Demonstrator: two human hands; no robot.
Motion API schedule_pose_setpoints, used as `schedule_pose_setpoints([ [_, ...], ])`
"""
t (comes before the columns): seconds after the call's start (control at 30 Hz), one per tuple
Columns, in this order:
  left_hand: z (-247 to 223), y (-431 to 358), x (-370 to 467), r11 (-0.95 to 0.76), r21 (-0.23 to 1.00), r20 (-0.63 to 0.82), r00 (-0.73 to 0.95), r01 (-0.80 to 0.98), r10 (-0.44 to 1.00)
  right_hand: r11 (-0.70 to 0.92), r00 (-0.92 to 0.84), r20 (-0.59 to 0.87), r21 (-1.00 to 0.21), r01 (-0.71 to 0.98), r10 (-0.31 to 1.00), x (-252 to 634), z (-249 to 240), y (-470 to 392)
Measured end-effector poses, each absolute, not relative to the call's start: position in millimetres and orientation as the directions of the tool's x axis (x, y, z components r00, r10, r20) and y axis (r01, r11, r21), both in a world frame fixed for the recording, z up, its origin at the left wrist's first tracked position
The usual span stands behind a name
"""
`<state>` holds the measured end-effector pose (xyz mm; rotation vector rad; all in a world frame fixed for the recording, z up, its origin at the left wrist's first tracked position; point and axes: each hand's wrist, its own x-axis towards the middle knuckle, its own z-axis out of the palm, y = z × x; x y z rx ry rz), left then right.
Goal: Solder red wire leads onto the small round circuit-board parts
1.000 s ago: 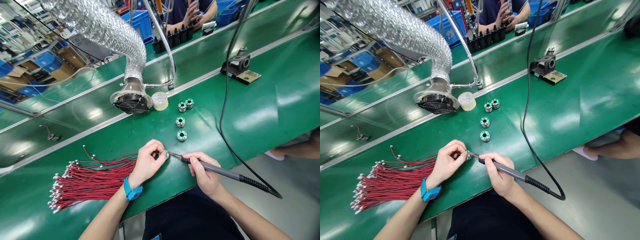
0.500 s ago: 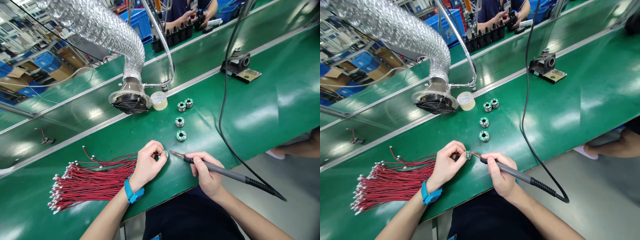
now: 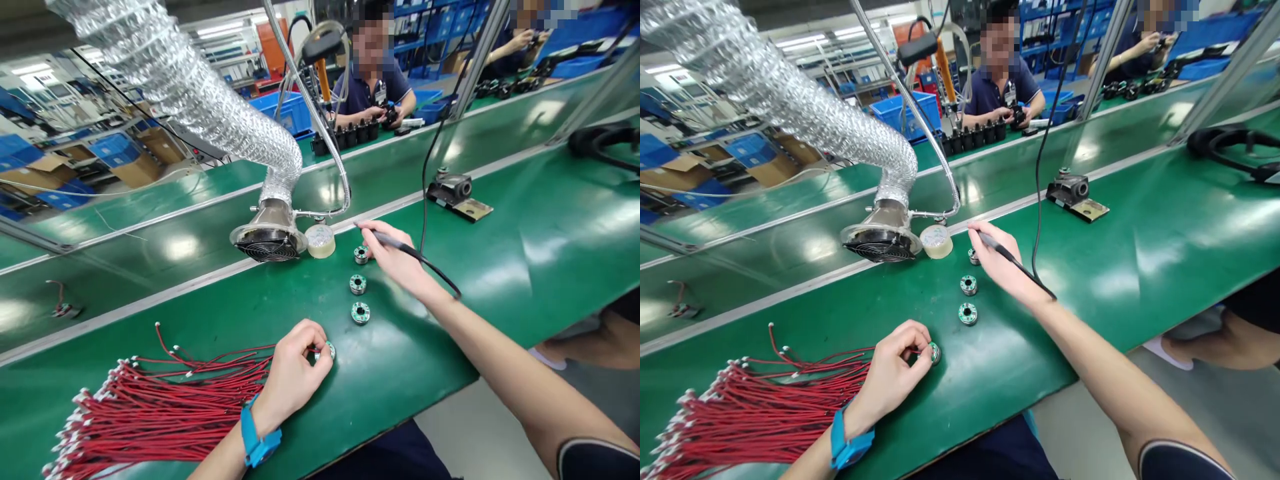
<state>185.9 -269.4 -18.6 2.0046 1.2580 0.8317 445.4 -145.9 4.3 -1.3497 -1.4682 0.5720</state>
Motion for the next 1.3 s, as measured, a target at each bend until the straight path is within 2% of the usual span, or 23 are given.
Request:
schedule_pose_setpoints([
  [0.1,-17,-271,185,-0.354,0.773,0.180,0.352,0.526,0.918,0.250,0.040,0.312,-0.825,0.506,0.949,448,0,-70],
  [0.23,-15,-272,182,-0.390,0.745,0.199,0.379,0.540,0.904,0.239,-0.055,0.243,-0.847,0.474,0.969,434,-17,5],
  [0.37,-15,-273,176,-0.468,0.629,0.195,0.456,0.620,0.868,0.271,-0.209,0.203,-0.883,0.384,0.957,411,-29,50],
  [0.43,-14,-273,172,-0.504,0.529,0.135,0.519,0.683,0.844,0.297,-0.297,0.199,-0.893,0.337,0.934,398,-31,63],
  [0.6,13,-261,162,-0.574,0.315,-0.125,0.633,0.756,0.764,0.342,-0.438,0.207,-0.904,0.256,0.875,376,-29,76],
  [0.73,59,-214,127,-0.551,0.167,-0.220,0.575,0.818,0.788,0.284,-0.435,0.171,-0.935,0.210,0.884,380,-34,83],
  [0.8,78,-178,95,-0.497,0.021,-0.232,0.488,0.867,0.842,0.237,-0.394,0.151,-0.955,0.178,0.907,389,-36,85],
  [0.87,86,-138,58,-0.393,-0.153,-0.204,0.360,0.907,0.910,0.204,-0.289,0.146,-0.962,0.180,0.946,402,-36,85],
  [0.93,83,-101,22,-0.309,-0.237,-0.162,0.276,0.921,0.947,0.173,-0.127,0.146,-0.954,0.243,0.981,416,-34,80],
  [1.0,68,-72,-7,-0.217,-0.188,-0.059,0.209,0.958,0.976,0.146,0.019,0.160,-0.937,0.317,0.987,431,-30,69],
  [1.1,38,-52,-34,-0.151,-0.121,0.016,0.154,0.981,0.988,0.129,0.139,0.206,-0.895,0.428,0.969,453,-22,39],
  [1.23,12,-69,-36,-0.126,-0.045,0.113,0.131,0.991,0.985,0.134,0.189,0.296,-0.799,0.587,0.936,477,-9,-23],
  [1.3,10,-94,-21,-0.177,0.061,0.202,0.162,0.982,0.966,0.195,0.163,0.354,-0.780,0.594,0.921,483,-5,-59],
])
